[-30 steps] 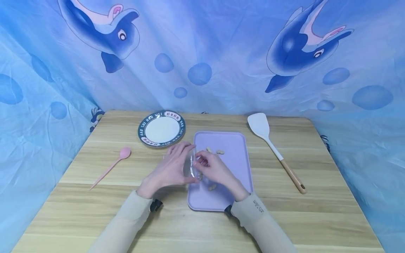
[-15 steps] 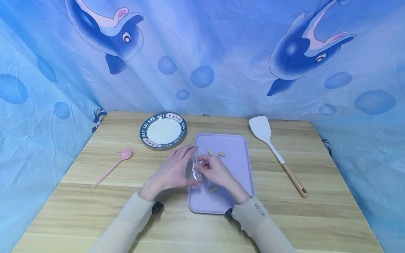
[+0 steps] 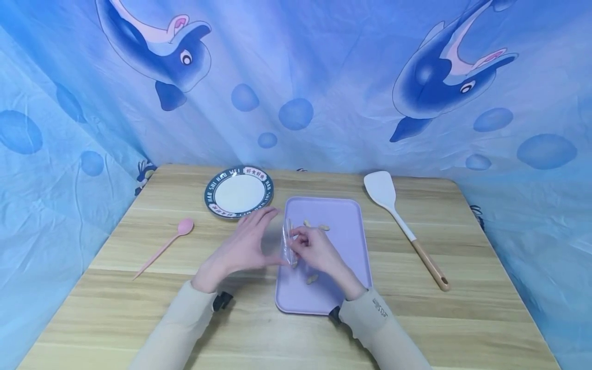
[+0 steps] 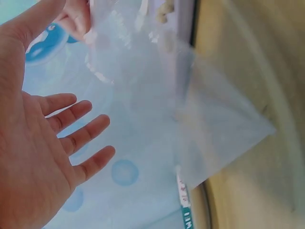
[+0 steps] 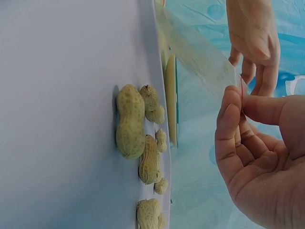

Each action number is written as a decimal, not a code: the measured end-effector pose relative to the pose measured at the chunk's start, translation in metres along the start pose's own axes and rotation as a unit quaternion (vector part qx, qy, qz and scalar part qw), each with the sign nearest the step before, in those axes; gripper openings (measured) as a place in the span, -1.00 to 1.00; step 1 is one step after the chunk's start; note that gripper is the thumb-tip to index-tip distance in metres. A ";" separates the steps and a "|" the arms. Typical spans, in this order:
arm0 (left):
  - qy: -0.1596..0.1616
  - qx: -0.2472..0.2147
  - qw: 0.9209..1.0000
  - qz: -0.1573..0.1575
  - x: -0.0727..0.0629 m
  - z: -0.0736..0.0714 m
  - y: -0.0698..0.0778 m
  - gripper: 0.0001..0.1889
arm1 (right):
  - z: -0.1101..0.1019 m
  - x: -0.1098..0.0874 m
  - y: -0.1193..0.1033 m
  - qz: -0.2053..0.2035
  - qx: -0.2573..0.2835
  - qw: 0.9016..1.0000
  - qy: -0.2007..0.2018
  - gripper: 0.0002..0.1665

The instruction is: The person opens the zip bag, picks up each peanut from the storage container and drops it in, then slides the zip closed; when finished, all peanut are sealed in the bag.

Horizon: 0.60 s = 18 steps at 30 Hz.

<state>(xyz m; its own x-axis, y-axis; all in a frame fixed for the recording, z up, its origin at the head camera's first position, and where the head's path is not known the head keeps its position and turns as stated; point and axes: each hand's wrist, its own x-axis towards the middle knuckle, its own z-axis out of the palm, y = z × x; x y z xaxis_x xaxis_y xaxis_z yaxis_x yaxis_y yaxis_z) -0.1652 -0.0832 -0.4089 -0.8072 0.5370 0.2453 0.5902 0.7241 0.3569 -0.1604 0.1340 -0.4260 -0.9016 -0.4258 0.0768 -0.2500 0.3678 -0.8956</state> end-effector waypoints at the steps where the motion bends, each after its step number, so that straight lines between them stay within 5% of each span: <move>1: 0.007 -0.001 1.000 -0.002 0.000 -0.002 -0.001 0.18 | 0.000 0.000 0.000 0.001 0.004 1.000 0.003 -0.74; 7: 0.055 -0.016 0.998 -0.021 0.000 -0.011 -0.002 -0.10 | -0.002 0.000 -0.003 0.031 0.027 0.999 0.030 -0.76; 11: 0.070 -0.085 0.993 -0.042 0.001 -0.008 0.002 -0.33 | -0.002 0.000 -0.004 0.065 0.048 0.996 0.042 -0.78; 14: 0.066 -0.177 0.980 -0.065 0.003 -0.003 0.007 -0.54 | -0.001 0.000 -0.004 0.081 0.062 0.994 0.046 -0.78; 18: 0.047 -0.290 0.950 -0.105 0.005 0.002 0.012 -0.79 | -0.001 0.001 -0.004 0.092 0.081 0.991 0.051 -0.76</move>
<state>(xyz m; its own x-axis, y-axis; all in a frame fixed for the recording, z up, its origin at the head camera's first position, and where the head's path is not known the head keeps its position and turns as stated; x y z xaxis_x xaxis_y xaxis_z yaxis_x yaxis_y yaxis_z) -0.1622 -0.0707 -0.4047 -0.9200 0.3464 0.1833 0.3309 0.4360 0.8369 -0.1612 0.1330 -0.4215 -0.9600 -0.2739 -0.0582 -0.0251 0.2910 -0.9564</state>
